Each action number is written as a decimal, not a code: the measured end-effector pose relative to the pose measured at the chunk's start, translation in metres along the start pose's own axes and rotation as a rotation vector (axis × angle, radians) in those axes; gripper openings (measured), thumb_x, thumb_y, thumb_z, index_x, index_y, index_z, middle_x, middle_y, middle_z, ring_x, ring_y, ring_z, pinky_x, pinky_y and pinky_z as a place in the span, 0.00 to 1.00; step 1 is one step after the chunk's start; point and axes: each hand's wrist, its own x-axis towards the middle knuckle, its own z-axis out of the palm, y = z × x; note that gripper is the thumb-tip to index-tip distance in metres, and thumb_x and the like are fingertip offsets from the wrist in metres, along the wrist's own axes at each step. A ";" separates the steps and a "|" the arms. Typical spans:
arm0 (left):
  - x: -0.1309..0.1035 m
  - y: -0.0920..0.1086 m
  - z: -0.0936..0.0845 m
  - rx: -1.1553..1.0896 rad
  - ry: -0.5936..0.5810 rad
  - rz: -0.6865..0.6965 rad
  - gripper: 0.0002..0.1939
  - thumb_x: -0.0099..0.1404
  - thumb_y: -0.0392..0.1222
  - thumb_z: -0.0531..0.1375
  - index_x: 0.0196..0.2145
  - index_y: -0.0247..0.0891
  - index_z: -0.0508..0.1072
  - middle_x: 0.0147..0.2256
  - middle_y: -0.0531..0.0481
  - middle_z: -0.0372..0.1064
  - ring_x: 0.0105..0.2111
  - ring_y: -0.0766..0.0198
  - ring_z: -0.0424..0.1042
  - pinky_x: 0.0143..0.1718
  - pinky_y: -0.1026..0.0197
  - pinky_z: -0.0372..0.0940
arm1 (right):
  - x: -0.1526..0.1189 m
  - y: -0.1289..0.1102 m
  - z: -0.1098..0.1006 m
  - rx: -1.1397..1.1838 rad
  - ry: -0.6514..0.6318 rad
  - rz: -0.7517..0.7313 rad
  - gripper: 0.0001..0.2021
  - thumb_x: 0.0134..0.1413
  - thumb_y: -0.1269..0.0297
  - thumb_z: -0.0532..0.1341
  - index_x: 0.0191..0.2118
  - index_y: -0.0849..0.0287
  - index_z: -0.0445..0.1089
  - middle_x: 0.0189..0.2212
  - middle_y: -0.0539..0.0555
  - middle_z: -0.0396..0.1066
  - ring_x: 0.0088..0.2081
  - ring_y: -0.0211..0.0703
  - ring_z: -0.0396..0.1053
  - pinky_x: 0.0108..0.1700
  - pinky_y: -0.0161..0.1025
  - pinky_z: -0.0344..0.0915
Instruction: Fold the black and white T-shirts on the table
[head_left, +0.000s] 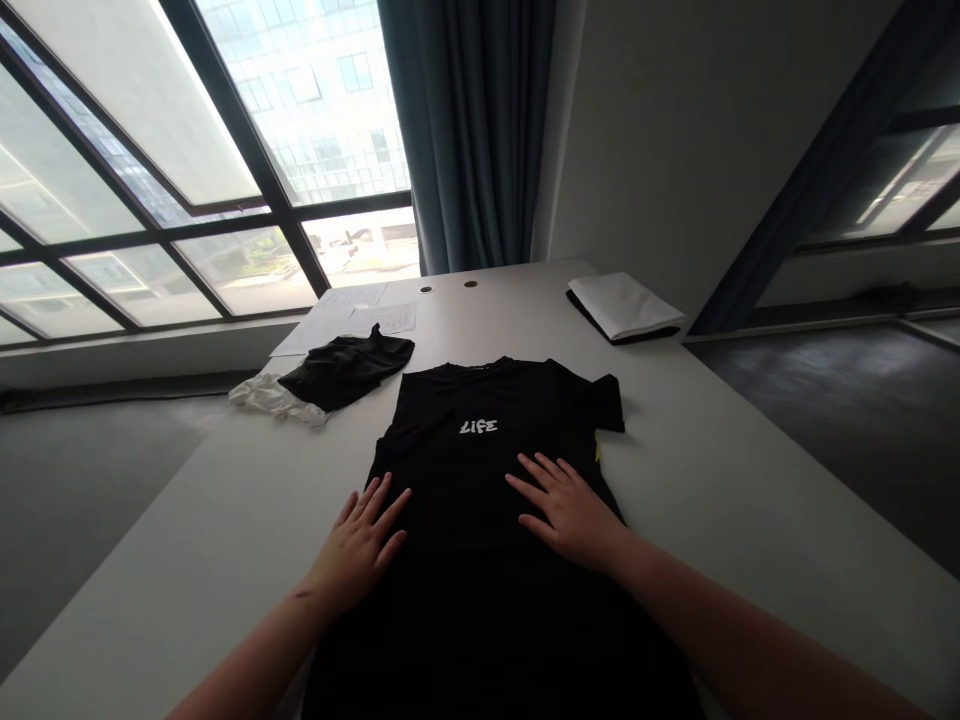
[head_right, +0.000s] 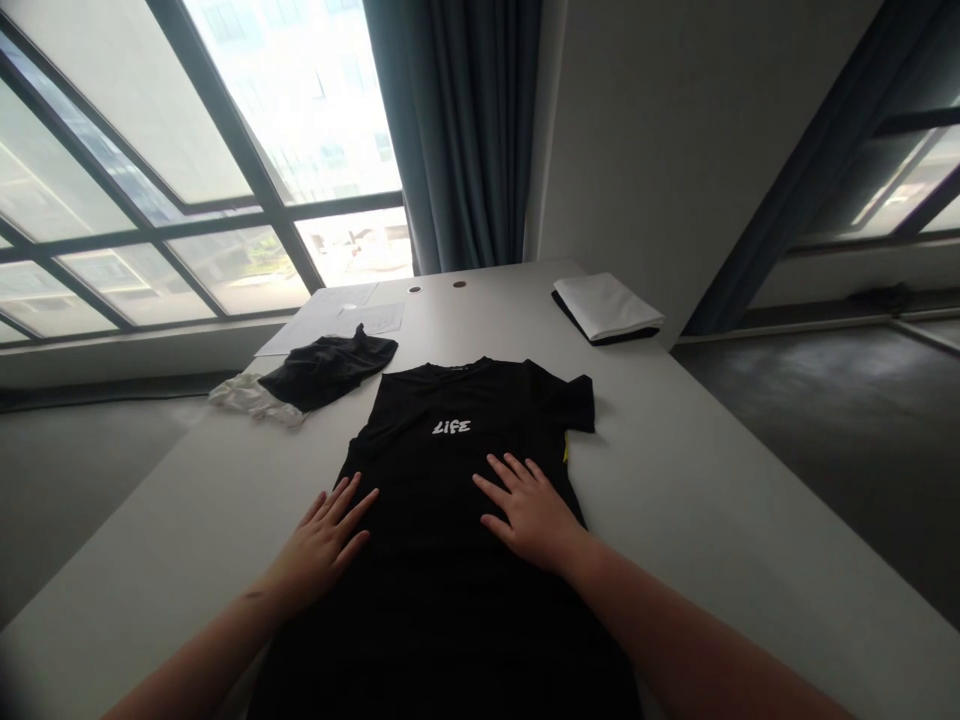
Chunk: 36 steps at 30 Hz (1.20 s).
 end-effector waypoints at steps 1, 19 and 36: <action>0.000 0.000 0.000 -0.007 0.022 -0.010 0.28 0.77 0.54 0.51 0.72 0.56 0.57 0.74 0.47 0.50 0.70 0.47 0.58 0.69 0.37 0.54 | 0.004 0.003 -0.005 0.002 0.063 0.047 0.25 0.69 0.49 0.56 0.67 0.48 0.69 0.66 0.59 0.65 0.66 0.59 0.61 0.66 0.57 0.58; 0.277 0.176 0.007 -0.283 -0.019 0.039 0.28 0.75 0.52 0.54 0.68 0.41 0.65 0.71 0.41 0.56 0.72 0.48 0.52 0.72 0.41 0.47 | 0.052 0.169 -0.024 0.113 0.468 0.734 0.15 0.59 0.53 0.60 0.44 0.59 0.75 0.44 0.64 0.75 0.50 0.58 0.71 0.56 0.53 0.67; 0.280 0.172 0.019 -0.318 0.025 0.047 0.27 0.73 0.52 0.55 0.67 0.47 0.66 0.71 0.46 0.56 0.72 0.49 0.51 0.73 0.41 0.45 | 0.040 0.172 -0.059 0.376 0.314 0.481 0.40 0.60 0.64 0.58 0.76 0.44 0.48 0.61 0.51 0.72 0.58 0.53 0.73 0.62 0.50 0.68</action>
